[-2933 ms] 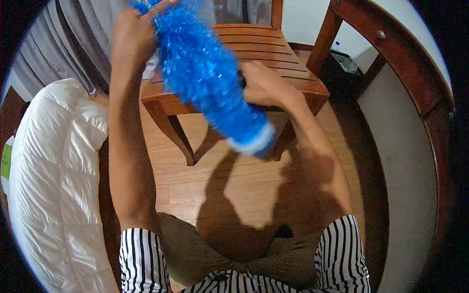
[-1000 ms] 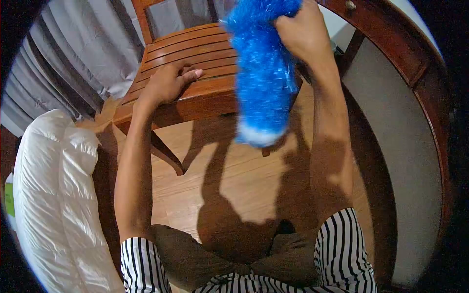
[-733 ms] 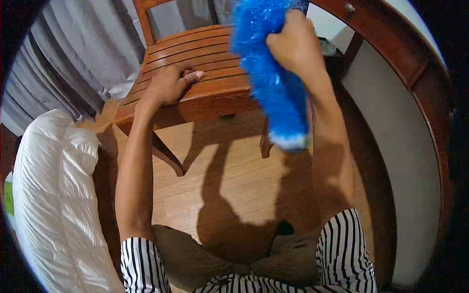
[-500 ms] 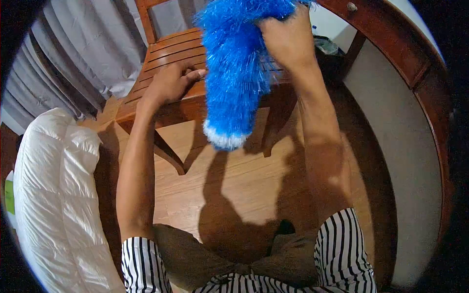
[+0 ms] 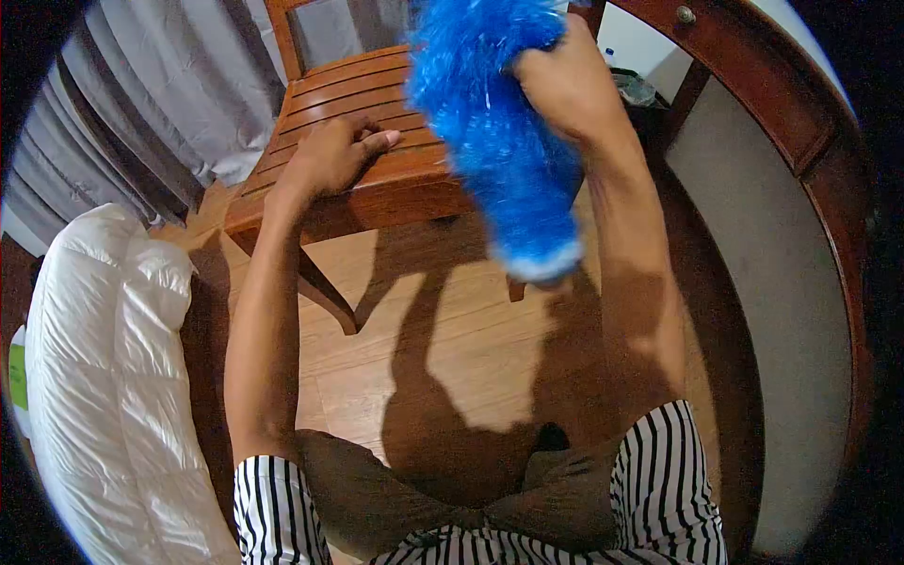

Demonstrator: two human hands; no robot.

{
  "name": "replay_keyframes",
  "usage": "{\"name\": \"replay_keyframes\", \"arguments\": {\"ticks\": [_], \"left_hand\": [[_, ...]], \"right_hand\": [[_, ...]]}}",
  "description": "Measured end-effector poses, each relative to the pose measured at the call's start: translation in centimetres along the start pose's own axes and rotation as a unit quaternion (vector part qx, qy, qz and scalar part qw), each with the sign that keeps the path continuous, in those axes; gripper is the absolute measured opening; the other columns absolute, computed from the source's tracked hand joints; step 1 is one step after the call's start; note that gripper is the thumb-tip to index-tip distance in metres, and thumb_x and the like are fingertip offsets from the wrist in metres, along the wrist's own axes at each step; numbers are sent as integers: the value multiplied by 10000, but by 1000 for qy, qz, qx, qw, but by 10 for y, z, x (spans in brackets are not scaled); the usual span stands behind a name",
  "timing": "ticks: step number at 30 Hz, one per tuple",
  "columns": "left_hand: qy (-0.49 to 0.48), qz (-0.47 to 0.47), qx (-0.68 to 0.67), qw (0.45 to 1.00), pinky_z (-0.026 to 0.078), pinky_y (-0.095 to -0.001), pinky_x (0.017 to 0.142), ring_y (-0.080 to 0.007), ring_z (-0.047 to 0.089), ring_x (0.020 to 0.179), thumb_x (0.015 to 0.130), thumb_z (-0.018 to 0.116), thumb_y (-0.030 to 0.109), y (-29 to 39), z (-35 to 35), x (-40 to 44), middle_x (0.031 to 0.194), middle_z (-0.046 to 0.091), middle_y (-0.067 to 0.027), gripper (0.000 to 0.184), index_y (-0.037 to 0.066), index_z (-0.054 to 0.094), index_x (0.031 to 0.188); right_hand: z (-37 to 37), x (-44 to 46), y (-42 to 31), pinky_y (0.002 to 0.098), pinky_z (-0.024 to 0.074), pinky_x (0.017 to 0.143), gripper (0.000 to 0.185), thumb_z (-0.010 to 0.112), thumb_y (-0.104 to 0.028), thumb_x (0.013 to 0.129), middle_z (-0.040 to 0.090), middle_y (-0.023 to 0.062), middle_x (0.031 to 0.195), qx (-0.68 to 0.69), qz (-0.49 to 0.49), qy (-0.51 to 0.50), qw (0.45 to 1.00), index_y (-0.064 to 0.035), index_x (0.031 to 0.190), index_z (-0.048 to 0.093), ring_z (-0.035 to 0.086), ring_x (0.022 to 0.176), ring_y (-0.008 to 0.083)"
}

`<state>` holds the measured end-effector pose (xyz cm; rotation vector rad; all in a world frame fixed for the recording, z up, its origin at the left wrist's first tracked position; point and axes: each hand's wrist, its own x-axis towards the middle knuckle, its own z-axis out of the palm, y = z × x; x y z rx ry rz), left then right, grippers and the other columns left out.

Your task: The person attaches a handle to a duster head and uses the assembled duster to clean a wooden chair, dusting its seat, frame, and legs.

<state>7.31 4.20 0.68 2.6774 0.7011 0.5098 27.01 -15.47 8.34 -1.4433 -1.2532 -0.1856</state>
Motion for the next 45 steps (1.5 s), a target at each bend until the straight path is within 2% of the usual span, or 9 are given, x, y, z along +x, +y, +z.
{"name": "replay_keyframes", "arguments": {"ticks": [4,8,21,25,28,30,32,42,45], "left_hand": [[-27,-1,-27,999,518,-481,898,-363,700,1012,980,582,565,-4,-4,6,1019,740,-195,554,66,726,1172],[-18,-25,-23,999,519,-477,904,-362,702,1012,978,582,571,4,-4,3,1016,740,-194,563,64,725,1179],[2,-20,2,1000,524,-464,894,-361,703,1008,976,568,594,11,-7,-1,1008,741,-195,593,60,728,1175],[11,-14,2,1000,523,-465,886,-363,704,993,974,572,593,9,-6,-4,995,742,-194,590,57,729,1165],[-7,-18,-5,1000,520,-469,877,-366,705,969,974,573,592,6,-4,-5,976,742,-194,592,53,728,1162],[-5,-14,-6,1000,520,-470,871,-367,706,956,975,573,588,5,-2,-4,964,741,-193,590,50,728,1162],[-5,-10,-3,1000,519,-469,870,-367,706,954,976,575,584,2,-1,-4,965,742,-193,587,48,727,1162],[-2,-29,1,1000,520,-470,894,-370,699,999,974,587,564,8,-4,-1,1024,740,-201,568,47,727,1163],[-2,-7,-10,1000,520,-476,899,-378,698,996,975,586,560,3,-3,0,1020,737,-210,565,43,725,1157]], "right_hand": [[9,12,29,375,533,800,144,630,-43,833,728,84,876,43,3,26,999,-31,937,729,648,773,189],[4,3,-49,510,522,777,141,548,-10,775,672,279,856,37,-81,-12,996,79,826,645,669,834,458],[-20,2,-38,552,527,761,103,606,19,760,650,295,791,-405,-51,-22,912,102,819,621,657,764,489],[-21,-9,-29,538,536,782,104,619,10,784,664,292,839,-375,-79,58,922,98,839,629,672,818,468],[-42,1,-42,481,535,867,172,607,-42,860,685,279,1017,-237,73,-66,966,65,990,643,685,943,397],[-45,-1,-36,468,529,887,194,593,-69,891,693,253,1057,-206,-98,7,974,40,1043,645,684,961,372],[-52,-5,-42,459,528,900,200,586,-102,927,705,218,1069,-171,-69,29,983,16,1074,655,685,969,345],[-45,12,-50,478,517,929,270,571,-41,854,701,242,1081,-198,84,-192,957,52,1098,642,671,977,343],[-38,11,-33,505,494,994,287,581,-122,945,691,211,1150,10,30,-115,993,32,1181,635,647,1066,339]]}}
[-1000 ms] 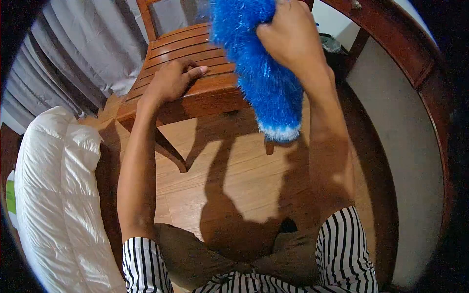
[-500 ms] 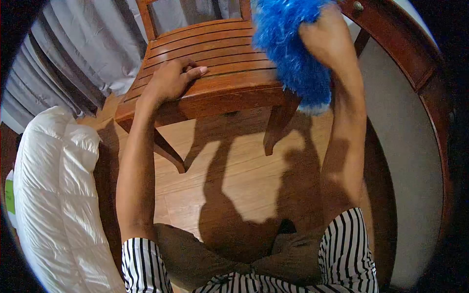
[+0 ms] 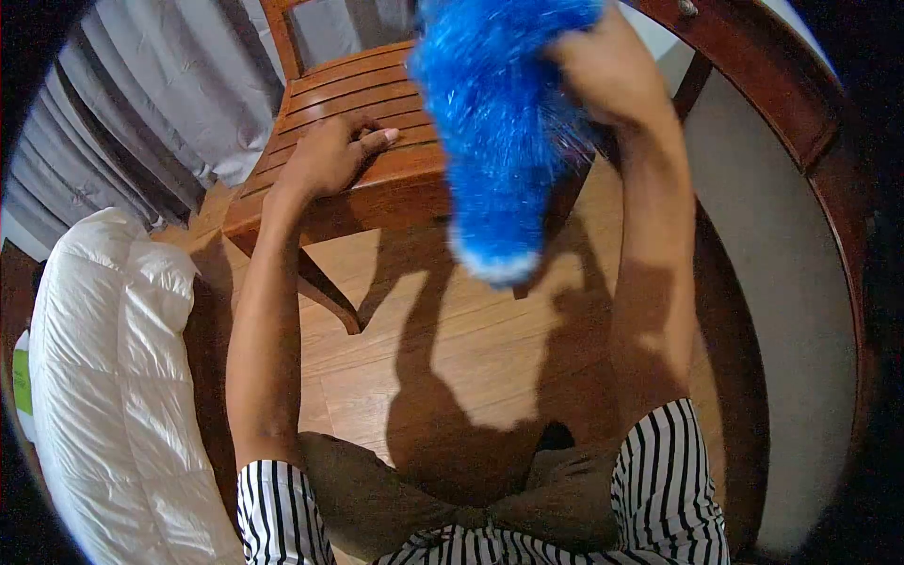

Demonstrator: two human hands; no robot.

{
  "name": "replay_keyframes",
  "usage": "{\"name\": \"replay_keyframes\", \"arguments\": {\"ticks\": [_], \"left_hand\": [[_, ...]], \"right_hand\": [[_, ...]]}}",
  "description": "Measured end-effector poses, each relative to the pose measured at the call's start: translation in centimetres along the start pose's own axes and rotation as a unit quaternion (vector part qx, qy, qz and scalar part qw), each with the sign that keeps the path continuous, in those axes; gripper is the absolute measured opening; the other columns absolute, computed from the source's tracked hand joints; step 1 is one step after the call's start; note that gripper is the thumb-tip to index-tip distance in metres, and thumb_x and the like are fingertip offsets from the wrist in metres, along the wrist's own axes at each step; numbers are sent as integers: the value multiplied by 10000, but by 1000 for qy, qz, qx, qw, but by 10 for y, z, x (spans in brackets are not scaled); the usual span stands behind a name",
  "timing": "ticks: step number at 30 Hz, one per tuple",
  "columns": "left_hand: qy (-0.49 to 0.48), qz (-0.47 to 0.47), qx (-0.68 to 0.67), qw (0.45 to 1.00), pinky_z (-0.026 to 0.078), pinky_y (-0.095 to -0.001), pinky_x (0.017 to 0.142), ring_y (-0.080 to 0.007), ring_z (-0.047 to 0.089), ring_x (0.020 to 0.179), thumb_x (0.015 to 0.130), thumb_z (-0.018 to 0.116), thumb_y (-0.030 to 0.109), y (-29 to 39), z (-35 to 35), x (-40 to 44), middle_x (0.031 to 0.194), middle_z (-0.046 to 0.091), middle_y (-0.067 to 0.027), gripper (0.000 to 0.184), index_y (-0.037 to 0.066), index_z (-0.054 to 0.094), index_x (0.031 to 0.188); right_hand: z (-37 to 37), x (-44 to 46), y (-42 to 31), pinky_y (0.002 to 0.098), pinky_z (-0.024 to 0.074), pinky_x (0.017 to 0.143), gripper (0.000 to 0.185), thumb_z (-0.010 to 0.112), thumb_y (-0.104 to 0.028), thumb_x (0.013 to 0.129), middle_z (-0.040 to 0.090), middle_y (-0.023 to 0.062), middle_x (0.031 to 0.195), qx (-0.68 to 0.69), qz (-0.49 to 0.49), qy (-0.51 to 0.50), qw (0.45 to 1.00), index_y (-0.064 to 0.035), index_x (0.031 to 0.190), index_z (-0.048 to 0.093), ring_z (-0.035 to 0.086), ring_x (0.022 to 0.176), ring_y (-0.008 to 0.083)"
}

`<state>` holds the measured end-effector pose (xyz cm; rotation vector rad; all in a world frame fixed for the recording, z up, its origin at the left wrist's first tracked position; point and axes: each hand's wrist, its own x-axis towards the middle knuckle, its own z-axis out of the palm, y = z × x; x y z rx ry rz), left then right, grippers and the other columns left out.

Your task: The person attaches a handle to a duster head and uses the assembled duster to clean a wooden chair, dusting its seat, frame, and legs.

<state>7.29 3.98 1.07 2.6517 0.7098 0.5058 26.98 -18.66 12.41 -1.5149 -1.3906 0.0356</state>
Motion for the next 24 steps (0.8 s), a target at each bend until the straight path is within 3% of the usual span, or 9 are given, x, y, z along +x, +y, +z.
{"name": "replay_keyframes", "arguments": {"ticks": [2,3,5,7,10,14,17,20,24], "left_hand": [[11,43,13,999,520,-477,894,-380,699,982,976,582,562,-17,4,5,1011,734,-217,567,40,724,1148],[24,72,33,997,521,-477,887,-379,700,971,976,579,564,-42,10,14,1005,733,-221,570,38,723,1142],[8,46,50,998,523,-476,875,-376,703,948,977,572,571,-6,-3,0,997,731,-228,578,34,720,1133],[-26,-14,42,999,524,-476,871,-375,705,939,979,568,573,19,-12,-5,995,731,-230,582,31,718,1130],[-31,-34,2,999,522,-463,887,-373,704,973,983,564,573,11,-6,-2,1021,738,-208,572,52,724,1156],[2,-10,15,1000,520,-452,891,-363,702,992,981,567,575,6,-2,0,1036,742,-188,568,69,726,1183],[-2,-14,16,1000,518,-455,899,-363,700,1004,977,574,573,9,-4,-2,1045,741,-190,565,71,725,1189],[-12,-32,17,999,517,-456,903,-363,701,1007,976,579,572,11,-4,-4,1044,740,-192,563,71,725,1187],[2,-8,23,1000,520,-455,892,-356,705,988,976,580,575,1,1,-2,1017,743,-185,564,71,726,1184]], "right_hand": [[-5,-1,-2,526,463,1063,337,570,-221,1025,674,209,1216,142,16,14,990,22,1252,619,624,1165,342],[-37,3,37,465,500,942,250,598,-140,926,707,148,1072,134,-17,-37,990,13,1110,670,644,990,279],[-53,4,55,442,517,894,211,613,-96,885,720,130,1024,173,-40,-40,983,2,1051,697,655,926,256],[-4,-5,-4,518,478,1041,285,586,-172,1000,680,215,1215,269,-19,59,961,-1,1219,650,637,1147,338],[-9,5,-8,512,496,1008,241,584,-109,966,691,193,1200,-97,-29,29,994,-22,1168,682,646,1118,330],[-16,-8,-29,477,546,874,255,575,-19,909,720,233,1020,-260,58,-60,962,16,1141,676,701,950,335],[-14,-10,-21,470,553,811,252,579,17,890,708,252,915,-319,88,10,944,33,1126,665,709,860,338],[-18,-15,-24,459,547,849,236,592,24,884,710,238,966,-245,121,8,962,30,1108,665,699,915,326],[-17,-18,-13,451,533,880,229,588,-3,896,705,204,1047,-166,47,-25,985,22,1109,669,676,987,293]]}}
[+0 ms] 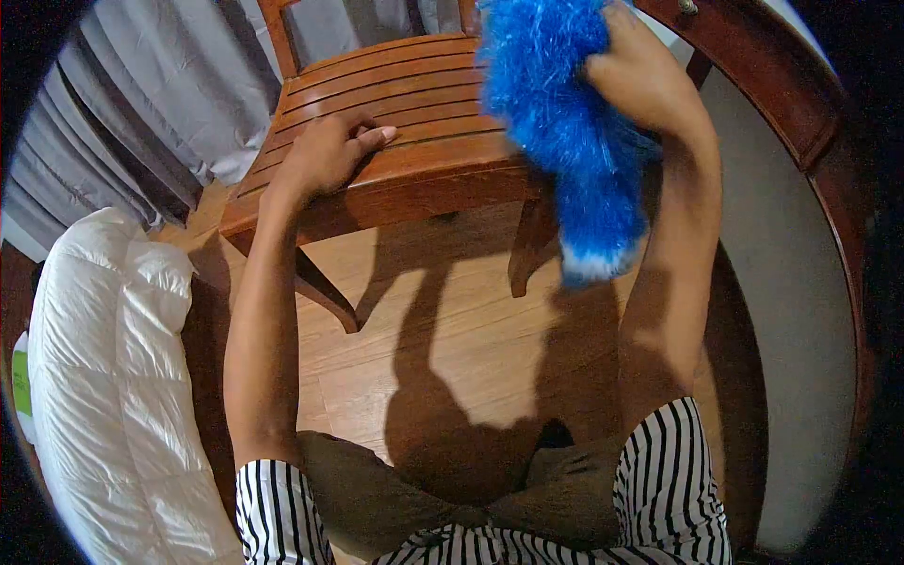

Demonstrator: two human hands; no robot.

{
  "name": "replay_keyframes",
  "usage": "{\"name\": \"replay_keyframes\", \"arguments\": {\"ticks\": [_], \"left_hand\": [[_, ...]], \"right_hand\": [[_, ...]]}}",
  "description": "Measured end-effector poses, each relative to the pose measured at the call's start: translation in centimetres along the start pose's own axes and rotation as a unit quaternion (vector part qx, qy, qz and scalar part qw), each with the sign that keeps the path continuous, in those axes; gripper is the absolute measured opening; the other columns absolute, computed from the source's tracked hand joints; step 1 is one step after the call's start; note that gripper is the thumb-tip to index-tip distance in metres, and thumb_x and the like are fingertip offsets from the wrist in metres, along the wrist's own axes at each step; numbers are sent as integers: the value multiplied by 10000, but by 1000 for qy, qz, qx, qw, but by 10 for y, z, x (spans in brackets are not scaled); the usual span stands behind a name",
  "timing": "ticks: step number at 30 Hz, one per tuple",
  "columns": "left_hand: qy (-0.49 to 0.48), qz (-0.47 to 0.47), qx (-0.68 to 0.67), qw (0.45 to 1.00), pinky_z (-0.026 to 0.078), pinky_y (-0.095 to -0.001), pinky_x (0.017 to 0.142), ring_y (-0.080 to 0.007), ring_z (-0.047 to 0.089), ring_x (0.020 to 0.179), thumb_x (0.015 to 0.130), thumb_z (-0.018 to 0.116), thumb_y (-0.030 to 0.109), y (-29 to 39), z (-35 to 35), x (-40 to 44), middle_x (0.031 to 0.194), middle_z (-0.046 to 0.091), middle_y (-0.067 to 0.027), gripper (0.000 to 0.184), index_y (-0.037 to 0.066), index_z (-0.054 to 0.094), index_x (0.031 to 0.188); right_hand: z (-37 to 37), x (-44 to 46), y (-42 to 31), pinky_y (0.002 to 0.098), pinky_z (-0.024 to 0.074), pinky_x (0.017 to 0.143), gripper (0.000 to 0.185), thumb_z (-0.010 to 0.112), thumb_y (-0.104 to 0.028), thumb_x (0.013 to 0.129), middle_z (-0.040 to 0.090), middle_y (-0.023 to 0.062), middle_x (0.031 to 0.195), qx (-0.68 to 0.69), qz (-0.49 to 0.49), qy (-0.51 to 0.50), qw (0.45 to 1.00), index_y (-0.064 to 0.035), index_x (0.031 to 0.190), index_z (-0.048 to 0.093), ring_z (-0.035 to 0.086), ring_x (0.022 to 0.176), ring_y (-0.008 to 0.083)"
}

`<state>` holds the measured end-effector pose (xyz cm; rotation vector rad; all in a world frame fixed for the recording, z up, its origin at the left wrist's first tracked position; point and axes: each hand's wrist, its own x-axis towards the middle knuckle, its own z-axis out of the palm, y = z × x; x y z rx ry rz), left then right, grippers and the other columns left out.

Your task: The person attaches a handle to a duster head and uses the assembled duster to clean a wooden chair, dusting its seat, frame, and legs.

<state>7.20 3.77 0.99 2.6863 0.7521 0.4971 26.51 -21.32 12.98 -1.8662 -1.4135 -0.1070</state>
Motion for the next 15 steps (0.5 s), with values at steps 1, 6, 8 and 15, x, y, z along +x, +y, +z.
{"name": "replay_keyframes", "arguments": {"ticks": [1,6,8,15], "left_hand": [[-3,-5,-3,1000,520,-457,891,-358,704,992,975,580,577,1,0,0,1017,743,-187,566,71,726,1184],[-10,-16,-12,1000,520,-465,894,-367,701,1008,971,582,586,3,-1,2,1029,740,-201,581,63,725,1180],[-13,-21,-17,1000,520,-467,905,-371,700,1021,971,581,588,7,-4,1,1045,738,-208,589,56,724,1181],[-2,-9,-2,1000,517,-473,933,-373,698,1051,973,572,594,5,-2,1,1068,736,-214,598,52,728,1171]], "right_hand": [[0,-13,-16,451,530,888,231,581,-6,901,701,194,1066,-10,-20,-2,1000,21,1113,667,669,1000,285],[10,-2,-14,463,526,906,204,550,0,902,684,169,1046,-7,-100,-12,995,15,1078,653,660,986,278],[11,19,-1,467,527,908,174,545,14,889,674,162,1025,17,-38,-36,998,18,1031,646,657,972,279],[-10,-3,-20,487,510,931,250,510,64,846,658,161,1019,2,-98,39,994,18,1069,613,649,979,293]]}}
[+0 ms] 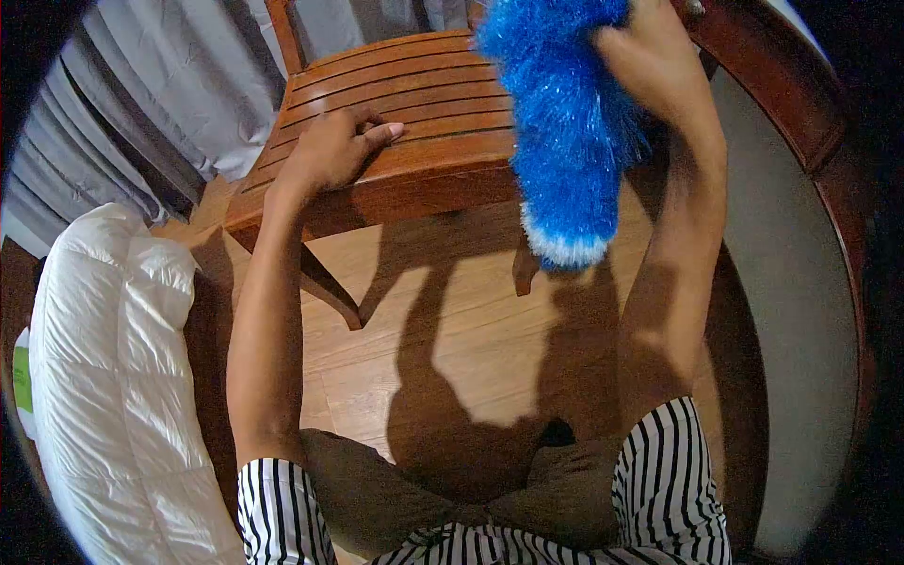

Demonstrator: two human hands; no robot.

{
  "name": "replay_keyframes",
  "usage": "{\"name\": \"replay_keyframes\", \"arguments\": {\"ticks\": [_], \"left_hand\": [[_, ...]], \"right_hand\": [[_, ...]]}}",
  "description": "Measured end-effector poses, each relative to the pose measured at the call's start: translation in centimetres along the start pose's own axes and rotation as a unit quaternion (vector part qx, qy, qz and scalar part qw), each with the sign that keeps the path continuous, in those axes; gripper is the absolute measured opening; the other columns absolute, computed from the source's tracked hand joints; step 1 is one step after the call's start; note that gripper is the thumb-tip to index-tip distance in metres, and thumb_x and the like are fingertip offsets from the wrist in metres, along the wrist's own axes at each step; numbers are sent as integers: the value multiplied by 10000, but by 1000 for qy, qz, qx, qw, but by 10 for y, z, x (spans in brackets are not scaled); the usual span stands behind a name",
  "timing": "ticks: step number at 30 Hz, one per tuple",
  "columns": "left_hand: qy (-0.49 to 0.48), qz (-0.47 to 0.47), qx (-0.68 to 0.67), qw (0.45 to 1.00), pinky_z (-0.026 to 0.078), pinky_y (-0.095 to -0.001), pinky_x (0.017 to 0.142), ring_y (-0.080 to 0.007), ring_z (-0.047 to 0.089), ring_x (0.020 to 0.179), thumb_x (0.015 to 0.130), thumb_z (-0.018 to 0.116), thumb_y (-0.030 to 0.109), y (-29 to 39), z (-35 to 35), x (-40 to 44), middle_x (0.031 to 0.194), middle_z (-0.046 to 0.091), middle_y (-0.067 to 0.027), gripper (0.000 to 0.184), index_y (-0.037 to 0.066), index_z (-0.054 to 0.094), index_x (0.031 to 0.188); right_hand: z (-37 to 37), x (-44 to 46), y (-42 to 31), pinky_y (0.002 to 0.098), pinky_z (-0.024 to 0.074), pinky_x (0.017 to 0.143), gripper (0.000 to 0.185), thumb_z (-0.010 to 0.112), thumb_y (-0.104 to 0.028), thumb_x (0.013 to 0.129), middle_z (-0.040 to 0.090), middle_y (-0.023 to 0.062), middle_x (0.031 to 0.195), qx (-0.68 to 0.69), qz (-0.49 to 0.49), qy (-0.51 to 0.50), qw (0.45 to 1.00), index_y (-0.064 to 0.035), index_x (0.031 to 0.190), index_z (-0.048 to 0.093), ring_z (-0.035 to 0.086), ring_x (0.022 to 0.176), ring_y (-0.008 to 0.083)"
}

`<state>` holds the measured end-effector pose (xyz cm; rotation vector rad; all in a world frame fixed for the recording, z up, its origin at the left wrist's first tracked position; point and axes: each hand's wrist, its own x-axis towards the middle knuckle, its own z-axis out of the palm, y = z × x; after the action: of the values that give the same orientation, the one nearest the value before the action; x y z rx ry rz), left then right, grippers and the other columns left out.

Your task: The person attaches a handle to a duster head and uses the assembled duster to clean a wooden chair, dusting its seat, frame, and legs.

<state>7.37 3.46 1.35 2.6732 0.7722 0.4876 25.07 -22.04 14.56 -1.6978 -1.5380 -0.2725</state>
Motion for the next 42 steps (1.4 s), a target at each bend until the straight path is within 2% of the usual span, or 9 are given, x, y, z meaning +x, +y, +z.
{"name": "replay_keyframes", "arguments": {"ticks": [3,7,10,16,19,25,32,40,42], "left_hand": [[5,13,-7,1000,520,-468,915,-368,703,1026,972,575,592,-2,2,-1,1047,740,-208,594,51,732,1161],[-13,-1,-14,1000,522,-462,887,-356,706,990,969,582,589,0,0,-1,1017,746,-190,592,49,735,1159],[1,11,-13,1000,523,-458,878,-351,707,975,968,586,587,-4,2,-1,1002,747,-181,589,50,735,1158],[-12,-14,-13,1000,520,-457,900,-362,702,1001,969,584,587,0,0,2,1027,742,-199,586,56,738,1163],[1,-3,-10,1000,519,-460,907,-367,701,1014,970,581,590,0,0,1,1046,740,-206,586,61,739,1168],[9,9,-4,1000,523,-459,893,-353,707,989,968,577,600,-3,2,0,987,743,-187,600,56,740,1164],[-6,-1,-4,1000,526,-458,859,-354,713,945,969,587,583,-4,2,-2,949,742,-181,592,45,731,1169],[9,34,-31,999,532,-424,866,-283,715,938,987,586,542,2,-1,-5,1023,748,-180,596,-1,696,1205],[30,56,-96,993,532,-404,886,-244,709,960,999,591,514,11,-2,-10,1063,750,-174,596,-28,670,1233]], "right_hand": [[8,-1,13,503,489,993,290,516,58,838,664,174,1061,10,-8,-9,1000,9,1107,614,645,1050,305],[49,-8,2,513,463,1056,251,574,-31,906,663,183,1142,115,-43,133,983,-7,1150,631,629,1124,302],[18,10,19,520,453,1073,290,631,-130,960,639,185,1233,176,43,-1,984,-37,1234,618,607,1177,296],[28,14,34,500,502,988,216,590,24,910,678,172,1125,98,-83,20,992,-11,1116,644,652,1058,313],[23,22,38,479,523,957,225,575,63,884,684,177,1080,-11,40,-61,997,5,1093,636,663,1015,308],[3,-3,16,444,542,942,202,594,58,883,695,184,1070,-113,40,38,992,30,1080,630,675,994,284],[-7,-6,48,506,408,1127,526,672,-253,935,564,243,1405,-54,16,-3,998,-29,1397,558,524,1317,356],[-28,-5,17,513,370,1164,675,726,-297,905,508,239,1493,24,105,-105,989,-79,1497,483,481,1379,377],[-25,-5,29,488,416,1077,548,705,-228,868,577,204,1333,23,56,-110,992,-53,1362,543,542,1230,350]]}}
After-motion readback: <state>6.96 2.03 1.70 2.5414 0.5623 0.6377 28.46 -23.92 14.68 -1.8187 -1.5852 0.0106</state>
